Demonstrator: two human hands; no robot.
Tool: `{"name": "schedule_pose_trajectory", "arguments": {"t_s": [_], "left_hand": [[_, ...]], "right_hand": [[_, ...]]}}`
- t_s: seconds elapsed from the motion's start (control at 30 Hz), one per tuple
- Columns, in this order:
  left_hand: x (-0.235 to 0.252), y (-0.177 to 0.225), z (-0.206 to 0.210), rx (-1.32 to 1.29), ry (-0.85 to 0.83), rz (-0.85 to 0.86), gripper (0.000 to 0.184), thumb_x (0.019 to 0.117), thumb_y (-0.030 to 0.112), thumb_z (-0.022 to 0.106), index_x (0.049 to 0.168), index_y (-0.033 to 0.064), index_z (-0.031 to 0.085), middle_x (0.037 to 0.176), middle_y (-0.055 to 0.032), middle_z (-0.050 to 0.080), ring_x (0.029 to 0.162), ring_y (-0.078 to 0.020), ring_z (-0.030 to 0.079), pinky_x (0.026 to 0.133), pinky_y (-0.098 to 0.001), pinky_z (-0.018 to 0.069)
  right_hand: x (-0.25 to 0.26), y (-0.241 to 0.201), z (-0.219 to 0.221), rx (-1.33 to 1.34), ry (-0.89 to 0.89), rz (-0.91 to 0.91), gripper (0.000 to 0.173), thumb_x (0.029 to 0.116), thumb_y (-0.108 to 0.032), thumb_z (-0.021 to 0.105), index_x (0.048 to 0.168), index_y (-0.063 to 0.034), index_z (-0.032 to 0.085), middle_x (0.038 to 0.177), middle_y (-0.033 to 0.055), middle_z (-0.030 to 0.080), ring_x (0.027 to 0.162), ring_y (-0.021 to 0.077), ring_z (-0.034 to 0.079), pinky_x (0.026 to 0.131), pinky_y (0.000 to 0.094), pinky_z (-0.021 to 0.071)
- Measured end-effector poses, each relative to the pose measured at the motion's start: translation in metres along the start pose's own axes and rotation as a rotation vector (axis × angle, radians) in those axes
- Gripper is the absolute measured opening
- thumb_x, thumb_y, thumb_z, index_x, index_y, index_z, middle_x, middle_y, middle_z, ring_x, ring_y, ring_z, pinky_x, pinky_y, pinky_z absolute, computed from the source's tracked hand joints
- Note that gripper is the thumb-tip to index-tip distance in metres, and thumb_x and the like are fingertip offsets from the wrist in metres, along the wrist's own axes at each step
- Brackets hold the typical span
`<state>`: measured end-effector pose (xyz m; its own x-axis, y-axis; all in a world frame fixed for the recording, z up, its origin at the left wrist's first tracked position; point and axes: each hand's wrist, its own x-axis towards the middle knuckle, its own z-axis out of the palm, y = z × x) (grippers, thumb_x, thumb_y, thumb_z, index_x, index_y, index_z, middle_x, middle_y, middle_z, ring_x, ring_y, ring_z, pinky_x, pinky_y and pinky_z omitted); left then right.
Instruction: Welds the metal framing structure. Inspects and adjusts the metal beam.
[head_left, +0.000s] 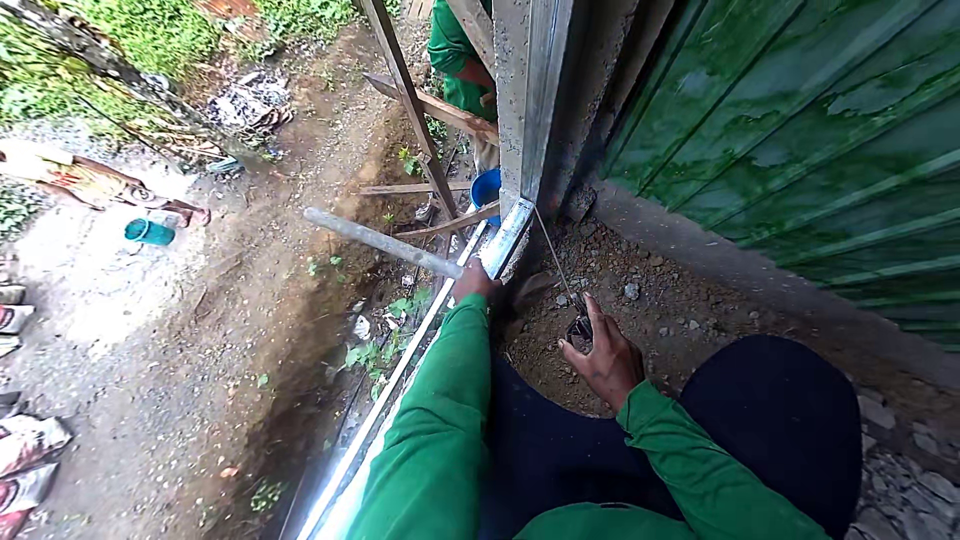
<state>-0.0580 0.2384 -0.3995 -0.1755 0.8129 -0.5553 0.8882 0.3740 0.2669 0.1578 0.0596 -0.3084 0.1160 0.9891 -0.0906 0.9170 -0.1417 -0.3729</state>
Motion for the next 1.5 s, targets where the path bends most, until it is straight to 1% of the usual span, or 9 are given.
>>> {"name": "schedule_pose_trajectory", "arguments": {"t_s": [0.67, 0.77, 0.9, 1.03, 1.13, 1.2, 1.3, 1.4, 1.5], "left_hand": [[0.001, 0.002, -0.001, 0.022, -0.023, -0.017, 0.075, 0.0866, 0.043, 0.075, 0.148, 0.0111, 0.046, 0.123, -0.0241, 0.069, 0.112, -0.0440, 0.068, 0.086, -0.0677, 0.0545], [0.002, 0.002, 0.001, 0.022, -0.025, -0.024, 0.075, 0.0861, 0.041, 0.076, 0.148, 0.0110, 0.046, 0.122, -0.0235, 0.069, 0.112, -0.0441, 0.068, 0.086, -0.0668, 0.0551], [0.002, -0.002, 0.001, -0.023, -0.003, 0.025, 0.077, 0.0850, 0.043, 0.079, 0.148, 0.0096, 0.048, 0.124, -0.0267, 0.067, 0.112, -0.0487, 0.067, 0.086, -0.0710, 0.0532], [0.000, -0.001, 0.000, -0.021, -0.004, 0.012, 0.077, 0.0836, 0.043, 0.079, 0.147, 0.0123, 0.049, 0.123, -0.0256, 0.068, 0.111, -0.0481, 0.067, 0.085, -0.0706, 0.0536], [-0.001, -0.001, 0.000, -0.017, -0.004, 0.009, 0.076, 0.0844, 0.042, 0.079, 0.147, 0.0113, 0.049, 0.123, -0.0258, 0.068, 0.111, -0.0483, 0.067, 0.085, -0.0708, 0.0535], [0.000, -0.001, 0.000, -0.014, 0.001, 0.007, 0.075, 0.0840, 0.042, 0.079, 0.145, 0.0106, 0.049, 0.122, -0.0260, 0.068, 0.110, -0.0479, 0.068, 0.084, -0.0706, 0.0538], [0.001, -0.001, 0.001, -0.005, 0.008, -0.001, 0.078, 0.0828, 0.045, 0.079, 0.147, 0.0124, 0.049, 0.122, -0.0253, 0.069, 0.109, -0.0473, 0.068, 0.084, -0.0704, 0.0541], [0.001, -0.001, 0.001, -0.006, 0.004, -0.003, 0.077, 0.0830, 0.045, 0.079, 0.147, 0.0139, 0.049, 0.123, -0.0248, 0.069, 0.110, -0.0475, 0.068, 0.084, -0.0705, 0.0537], [0.001, -0.001, 0.001, -0.006, 0.004, -0.003, 0.077, 0.0827, 0.045, 0.080, 0.146, 0.0137, 0.050, 0.122, -0.0248, 0.069, 0.109, -0.0475, 0.068, 0.084, -0.0703, 0.0540]], "right_hand": [[0.006, -0.001, 0.008, -0.023, -0.031, 0.027, 0.088, 0.0874, -0.053, 0.073, 0.159, -0.0151, 0.039, 0.120, 0.0154, 0.069, 0.082, 0.0302, 0.072, 0.069, 0.0472, 0.0603], [0.006, -0.003, 0.007, -0.016, -0.061, 0.038, 0.087, 0.0880, -0.053, 0.072, 0.160, -0.0177, 0.038, 0.122, 0.0157, 0.068, 0.084, 0.0312, 0.072, 0.070, 0.0484, 0.0605], [0.002, 0.001, 0.010, 0.028, 0.005, -0.087, 0.082, 0.0878, -0.050, 0.075, 0.157, -0.0178, 0.045, 0.113, 0.0151, 0.070, 0.085, 0.0307, 0.072, 0.071, 0.0479, 0.0608], [-0.002, 0.006, 0.014, 0.027, 0.047, -0.151, 0.067, 0.0964, -0.050, 0.065, 0.155, -0.0217, 0.050, 0.110, 0.0123, 0.073, 0.089, 0.0286, 0.073, 0.073, 0.0456, 0.0614], [-0.002, 0.008, 0.018, 0.039, 0.106, -0.182, 0.052, 0.1040, -0.050, 0.051, 0.149, -0.0258, 0.057, 0.101, 0.0099, 0.072, 0.083, 0.0258, 0.071, 0.069, 0.0423, 0.0605], [-0.001, 0.009, 0.020, 0.035, 0.117, -0.187, 0.047, 0.1069, -0.047, 0.045, 0.148, -0.0286, 0.058, 0.099, 0.0086, 0.071, 0.082, 0.0242, 0.070, 0.068, 0.0408, 0.0600], [0.000, 0.011, 0.022, 0.027, 0.100, -0.170, 0.047, 0.1073, -0.047, 0.045, 0.149, -0.0301, 0.057, 0.100, 0.0078, 0.072, 0.085, 0.0239, 0.071, 0.071, 0.0410, 0.0601], [0.001, 0.011, 0.024, 0.024, 0.086, -0.168, 0.050, 0.1060, -0.047, 0.049, 0.149, -0.0240, 0.057, 0.105, 0.0094, 0.073, 0.089, 0.0262, 0.072, 0.075, 0.0429, 0.0611], [0.001, 0.011, 0.025, 0.009, 0.067, -0.162, 0.052, 0.1059, -0.049, 0.049, 0.150, -0.0233, 0.056, 0.105, 0.0093, 0.073, 0.089, 0.0265, 0.073, 0.076, 0.0428, 0.0611]]}}
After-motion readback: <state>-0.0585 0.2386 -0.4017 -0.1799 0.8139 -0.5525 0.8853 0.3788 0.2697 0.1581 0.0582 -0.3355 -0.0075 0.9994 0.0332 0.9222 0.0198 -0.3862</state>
